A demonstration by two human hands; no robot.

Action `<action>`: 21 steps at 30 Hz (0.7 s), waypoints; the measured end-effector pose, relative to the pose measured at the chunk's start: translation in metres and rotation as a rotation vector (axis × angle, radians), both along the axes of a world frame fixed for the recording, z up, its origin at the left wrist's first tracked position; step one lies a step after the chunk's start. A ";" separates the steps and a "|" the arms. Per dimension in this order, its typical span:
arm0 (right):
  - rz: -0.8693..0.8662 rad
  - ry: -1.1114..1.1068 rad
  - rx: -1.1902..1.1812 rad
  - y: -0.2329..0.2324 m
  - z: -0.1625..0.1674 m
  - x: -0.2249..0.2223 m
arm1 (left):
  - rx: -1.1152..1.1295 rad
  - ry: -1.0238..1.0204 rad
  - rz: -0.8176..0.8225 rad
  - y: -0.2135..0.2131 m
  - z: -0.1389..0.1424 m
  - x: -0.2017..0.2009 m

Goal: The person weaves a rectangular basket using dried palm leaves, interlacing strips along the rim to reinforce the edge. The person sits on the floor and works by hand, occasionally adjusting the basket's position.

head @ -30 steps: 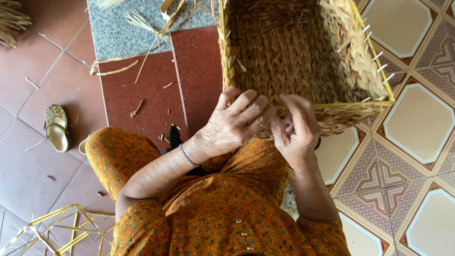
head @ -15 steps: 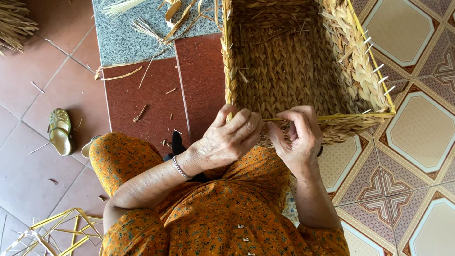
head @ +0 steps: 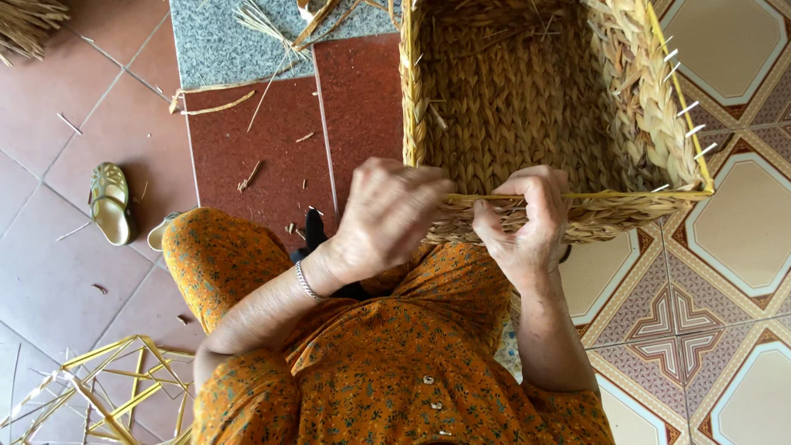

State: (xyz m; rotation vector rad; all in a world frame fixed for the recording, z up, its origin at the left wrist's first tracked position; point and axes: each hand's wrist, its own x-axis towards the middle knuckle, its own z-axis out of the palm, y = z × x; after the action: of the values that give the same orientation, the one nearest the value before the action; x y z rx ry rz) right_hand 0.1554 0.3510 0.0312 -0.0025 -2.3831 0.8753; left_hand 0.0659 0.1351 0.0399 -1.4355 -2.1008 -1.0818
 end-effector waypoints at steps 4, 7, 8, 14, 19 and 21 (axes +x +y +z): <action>-0.010 0.030 0.024 -0.003 -0.005 -0.001 | 0.077 -0.037 0.092 0.001 -0.006 -0.006; -0.006 0.053 0.033 -0.006 -0.008 -0.004 | 0.076 -0.011 0.068 0.007 -0.006 -0.007; -0.009 0.048 0.029 -0.007 -0.009 -0.004 | 0.069 -0.027 0.057 0.008 -0.006 -0.006; -0.041 0.074 0.019 -0.012 -0.014 -0.004 | -0.007 0.026 -0.039 0.020 -0.003 -0.008; -0.049 0.095 0.069 -0.011 -0.018 -0.002 | -0.072 0.051 -0.029 0.032 -0.009 -0.005; -0.018 0.086 0.067 -0.005 -0.017 -0.001 | -0.149 0.199 0.032 0.039 -0.012 0.000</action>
State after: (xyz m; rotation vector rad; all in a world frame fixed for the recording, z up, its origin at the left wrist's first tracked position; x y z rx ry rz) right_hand 0.1547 0.3459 0.0142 0.0390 -2.3275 0.7711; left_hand 0.0655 0.1738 0.0277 -1.5038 -2.0893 -0.7496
